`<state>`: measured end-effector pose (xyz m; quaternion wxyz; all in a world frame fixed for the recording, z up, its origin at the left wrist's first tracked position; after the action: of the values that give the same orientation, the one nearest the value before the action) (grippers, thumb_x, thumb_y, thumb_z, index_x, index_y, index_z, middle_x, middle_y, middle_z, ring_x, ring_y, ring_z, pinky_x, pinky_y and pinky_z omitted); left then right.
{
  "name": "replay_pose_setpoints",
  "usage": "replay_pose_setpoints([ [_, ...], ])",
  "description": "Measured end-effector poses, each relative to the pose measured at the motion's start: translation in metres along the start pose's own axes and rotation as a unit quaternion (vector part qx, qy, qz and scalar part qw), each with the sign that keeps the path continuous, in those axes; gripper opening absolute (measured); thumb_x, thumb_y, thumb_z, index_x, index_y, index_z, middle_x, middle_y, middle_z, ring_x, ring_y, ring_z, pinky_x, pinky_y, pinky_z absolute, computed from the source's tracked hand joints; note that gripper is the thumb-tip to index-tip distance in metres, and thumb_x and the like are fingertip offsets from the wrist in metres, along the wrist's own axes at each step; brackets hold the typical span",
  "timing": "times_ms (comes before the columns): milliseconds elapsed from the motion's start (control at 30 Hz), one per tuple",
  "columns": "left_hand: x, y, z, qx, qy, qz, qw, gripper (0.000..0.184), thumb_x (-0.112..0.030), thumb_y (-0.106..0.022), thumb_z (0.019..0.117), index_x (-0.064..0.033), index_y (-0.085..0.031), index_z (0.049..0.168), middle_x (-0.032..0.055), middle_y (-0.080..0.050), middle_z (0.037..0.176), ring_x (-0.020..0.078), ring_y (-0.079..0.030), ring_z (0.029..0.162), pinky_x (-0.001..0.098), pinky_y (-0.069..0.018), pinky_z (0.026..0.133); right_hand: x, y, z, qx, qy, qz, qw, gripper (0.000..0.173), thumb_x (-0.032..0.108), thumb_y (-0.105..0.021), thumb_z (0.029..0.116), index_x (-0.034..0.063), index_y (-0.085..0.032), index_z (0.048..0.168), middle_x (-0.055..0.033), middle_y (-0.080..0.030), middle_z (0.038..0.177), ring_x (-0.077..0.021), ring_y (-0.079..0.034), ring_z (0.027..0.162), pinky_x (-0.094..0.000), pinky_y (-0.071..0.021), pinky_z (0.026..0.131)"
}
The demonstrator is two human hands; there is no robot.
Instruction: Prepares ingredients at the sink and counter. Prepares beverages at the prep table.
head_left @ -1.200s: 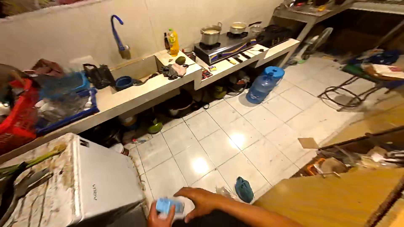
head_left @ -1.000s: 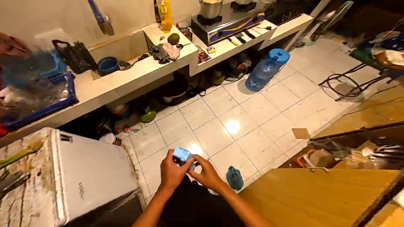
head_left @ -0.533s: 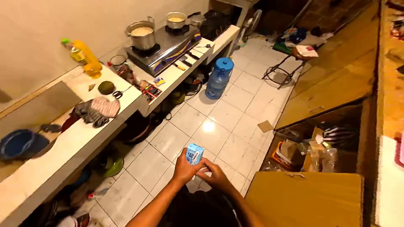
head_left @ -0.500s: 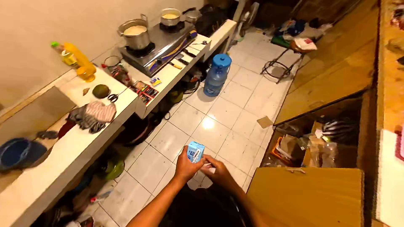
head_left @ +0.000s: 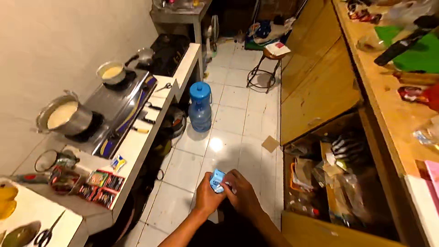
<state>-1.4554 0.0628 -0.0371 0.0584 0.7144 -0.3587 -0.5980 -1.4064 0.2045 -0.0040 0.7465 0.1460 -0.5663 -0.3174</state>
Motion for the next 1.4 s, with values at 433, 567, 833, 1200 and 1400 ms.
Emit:
replay_pose_setpoints([
  [433, -0.144, -0.027, 0.328, 0.03, -0.013, 0.035, 0.999, 0.067, -0.032, -0.084, 0.0748, -0.001, -0.059, 0.129, 0.0171, -0.07, 0.114, 0.0307, -0.069, 0.107, 0.0524, -0.0553, 0.094, -0.166, 0.084, 0.301, 0.049, -0.04, -0.048, 0.997, 0.008, 0.007, -0.068, 0.0906, -0.0007, -0.068, 0.09, -0.0115, -0.065, 0.082, -0.0207, -0.065, 0.069, -0.0367, -0.0588, 0.065],
  [567, -0.159, -0.021, 0.44, 0.044, -0.02, 0.036, 0.998, 0.069, -0.033, -0.085, 0.074, -0.001, -0.059, 0.129, 0.0182, -0.069, 0.115, 0.032, -0.068, 0.108, 0.0533, -0.0542, 0.096, -0.211, 0.077, 0.398, 0.054, -0.031, -0.08, 0.995, 0.006, 0.003, -0.068, 0.0899, -0.0033, -0.068, 0.089, -0.0156, -0.066, 0.085, -0.0268, -0.068, 0.074, -0.0426, -0.0602, 0.069],
  [833, -0.252, 0.008, 0.642, 0.033, -0.022, 0.064, 0.997, 0.069, -0.029, -0.085, 0.0737, 0.0007, -0.059, 0.13, 0.0193, -0.071, 0.111, 0.0332, -0.07, 0.105, 0.0541, -0.0554, 0.094, -0.301, 0.112, 0.598, 0.052, 0.014, -0.056, 0.997, 0.01, 0.01, -0.066, 0.0935, 0.0008, -0.071, 0.092, -0.0126, -0.068, 0.09, -0.0228, -0.069, 0.078, -0.0369, -0.0611, 0.071],
  [1200, -0.373, -0.005, 0.895, -0.272, -0.203, 0.033, 0.94, 0.057, -0.02, -0.085, 0.0739, 0.0102, -0.061, 0.116, 0.0203, -0.071, 0.102, 0.0306, -0.071, 0.096, 0.0472, -0.058, 0.088, -0.425, 0.166, 0.855, -0.074, -0.022, 0.114, 0.99, 0.036, 0.017, -0.07, 0.087, -0.0049, -0.062, 0.115, -0.0079, -0.068, 0.091, -0.0062, -0.065, 0.072, -0.0211, -0.0566, 0.065],
  [1400, -0.448, -0.01, 1.014, -0.16, -0.267, -0.083, 0.947, 0.05, -0.018, -0.082, 0.0813, 0.008, -0.061, 0.118, 0.0123, -0.074, 0.103, 0.0112, -0.072, 0.096, 0.0291, -0.0596, 0.09, -0.498, 0.227, 0.98, -0.083, 0.026, 0.154, 0.984, 0.032, 0.015, -0.07, 0.0813, -0.0022, -0.065, 0.108, -0.0045, -0.066, 0.087, -0.0036, -0.062, 0.071, -0.0188, -0.0547, 0.063],
])
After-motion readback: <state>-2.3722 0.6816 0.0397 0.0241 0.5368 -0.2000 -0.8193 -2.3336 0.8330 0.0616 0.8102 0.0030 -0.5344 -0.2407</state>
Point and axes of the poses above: each hand's wrist, its own z-axis towards the middle knuckle, its own y-axis out of the back of the hand, x = y × z, the point moved 3 cm from there along z, towards the middle knuckle
